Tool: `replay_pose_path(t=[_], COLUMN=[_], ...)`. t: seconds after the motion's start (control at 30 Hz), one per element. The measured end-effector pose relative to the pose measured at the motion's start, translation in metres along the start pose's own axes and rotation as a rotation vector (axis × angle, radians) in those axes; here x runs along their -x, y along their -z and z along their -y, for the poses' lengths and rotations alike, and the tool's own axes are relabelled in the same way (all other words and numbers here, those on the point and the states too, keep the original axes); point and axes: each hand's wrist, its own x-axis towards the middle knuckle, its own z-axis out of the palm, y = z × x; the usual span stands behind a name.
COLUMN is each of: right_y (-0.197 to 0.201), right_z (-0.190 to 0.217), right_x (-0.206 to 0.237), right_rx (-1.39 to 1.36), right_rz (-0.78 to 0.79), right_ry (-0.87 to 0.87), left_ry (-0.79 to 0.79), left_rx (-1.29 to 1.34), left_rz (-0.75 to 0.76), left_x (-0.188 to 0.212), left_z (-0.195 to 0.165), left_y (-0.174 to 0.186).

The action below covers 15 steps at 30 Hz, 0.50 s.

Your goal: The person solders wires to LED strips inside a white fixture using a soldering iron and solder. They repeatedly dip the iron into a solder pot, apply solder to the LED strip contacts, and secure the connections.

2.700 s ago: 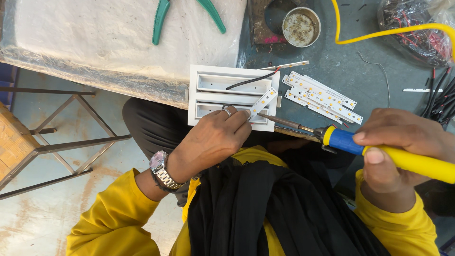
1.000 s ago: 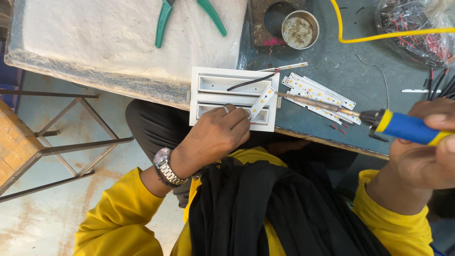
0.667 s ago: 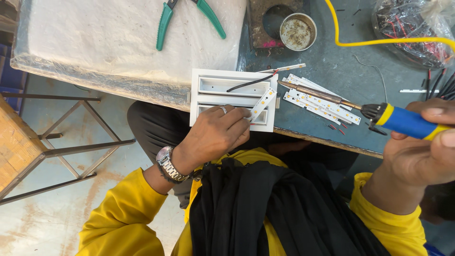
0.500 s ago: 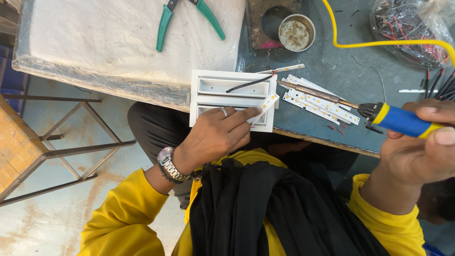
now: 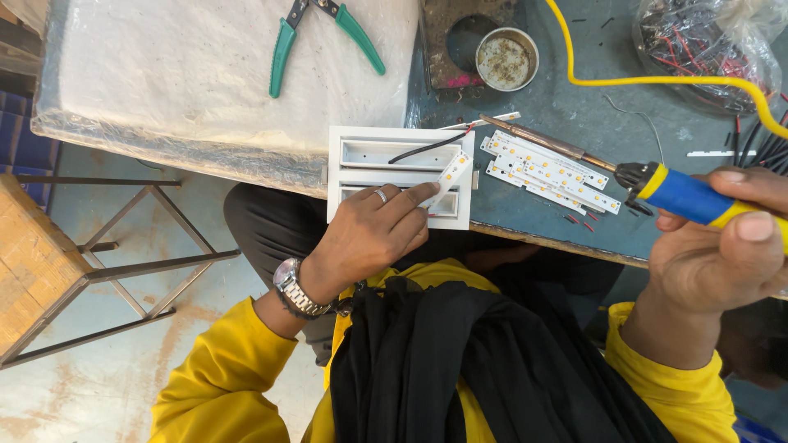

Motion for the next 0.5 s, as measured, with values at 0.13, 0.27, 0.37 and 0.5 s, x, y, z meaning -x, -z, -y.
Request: replay_pose_path(t=[0.13, 0.27, 0.37, 0.5], right_y=[-0.007, -0.009, -0.009, -0.011], right_z=[-0.002, -0.005, -0.009, -0.015], right_x=[0.001, 0.004, 0.006, 0.004], right_rx=[0.007, -0.052, -0.063, -0.066], right_rz=[0.008, 0.001, -0.008, -0.002], right_ry=[0.031, 0.022, 0.032, 0.055], left_ry=[0.096, 0.190, 0.240, 0.316], left_rx=[0.054, 0.129, 0.137, 0.137], left_rz=[0.017, -0.050, -0.102, -0.159], left_x=[-0.001, 0.002, 0.004, 0.007], left_z=[-0.006, -0.012, -0.016, -0.021], left_y=[0.000, -0.007, -0.015, -0.023])
